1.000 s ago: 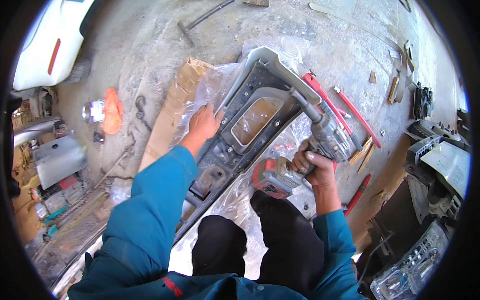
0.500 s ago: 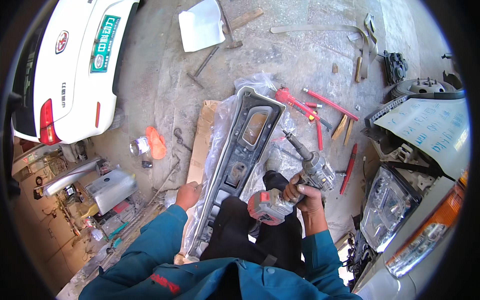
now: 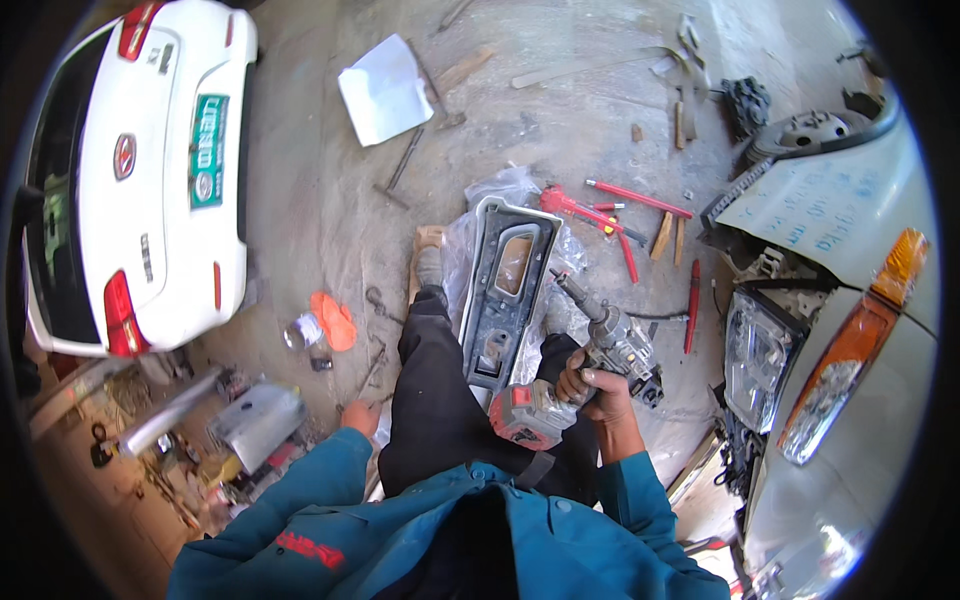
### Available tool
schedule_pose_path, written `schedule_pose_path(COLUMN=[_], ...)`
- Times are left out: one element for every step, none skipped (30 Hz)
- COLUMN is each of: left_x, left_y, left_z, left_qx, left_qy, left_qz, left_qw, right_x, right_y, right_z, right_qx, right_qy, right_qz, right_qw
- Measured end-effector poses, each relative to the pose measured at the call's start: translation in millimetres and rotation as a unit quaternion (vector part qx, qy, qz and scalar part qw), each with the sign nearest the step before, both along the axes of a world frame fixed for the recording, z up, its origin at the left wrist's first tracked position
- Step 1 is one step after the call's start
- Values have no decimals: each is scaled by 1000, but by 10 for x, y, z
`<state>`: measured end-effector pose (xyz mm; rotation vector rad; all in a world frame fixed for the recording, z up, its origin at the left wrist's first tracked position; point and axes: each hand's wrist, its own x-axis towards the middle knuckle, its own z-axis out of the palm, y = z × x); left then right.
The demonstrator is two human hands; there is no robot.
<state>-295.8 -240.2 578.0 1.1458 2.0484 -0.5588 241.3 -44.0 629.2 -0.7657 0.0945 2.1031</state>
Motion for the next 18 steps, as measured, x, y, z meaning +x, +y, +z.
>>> schedule_pose_path(left_x=[-142, -285, -451, -618, -813, -967, -1073, -1219, -1493, -1810, -2105, -2298, -2455, -2561, -2708, -2832, -2916, -2933], left_y=[95, 229, 205, 486, 802, 1010, 1291, 1668, 1854, 1980, 2166, 2347, 2538, 2715, 2850, 2953, 3049, 3157], left_z=[12, -19, -19, -54, -93, -10, 65, 76, 88, 93, 107, 166, 269, 342, 391, 447, 469, 479], left_qx=[-5, -3, -5, 2, -32, -30, -28, -6, 12, 24, 42, 40, 39, 38, 23, 9, -6, -22], left_qy=[-3, -13, -21, -31, -48, -62, -74, -80, -78, -76, -74, -62, -49, -37, -30, -23, -15, -10], left_qz=[-7, -30, -52, -78, -94, -98, -94, -95, -105, -118, -129, -148, -166, -183, -196, -208, -219, -228], left_qw=[1000, 999, 998, 996, 994, 993, 992, 992, 991, 990, 988, 986, 984, 982, 980, 978, 976, 973], right_x=[-103, -196, -288, -405, -523, -659, -808, -970, -1139, -1293, -1473, -1631, -1773, -1912, -2044, -2148, -2222, -2292], right_y=[31, 65, -81, -28, 26, -77, -134, -66, -49, -113, -100, -106, -106, -122, -109, -96, -99, -106], right_z=[89, 126, 238, 331, 422, 461, 618, 691, 769, 832, 860, 895, 894, 921, 932, 938, 937, 933], right_qx=[4, 16, 16, 26, 39, 29, 25, 40, 56, 51, 51, 49, 53, 52, 51, 51, 43, 43], right_qy=[-7, -16, -19, -24, -49, -76, -79, -74, -53, -38, -23, -16, -17, -18, -17, -16, -17, -15], right_qz=[-13, -31, -44, -61, -76, -118, -131, -149, -162, -181, -198, -216, -228, -241, -251, -259, -271, -281], right_qw=[1000, 999, 999, 998, 995, 990, 988, 985, 984, 981, 979, 975, 972, 969, 967, 964, 962, 959])
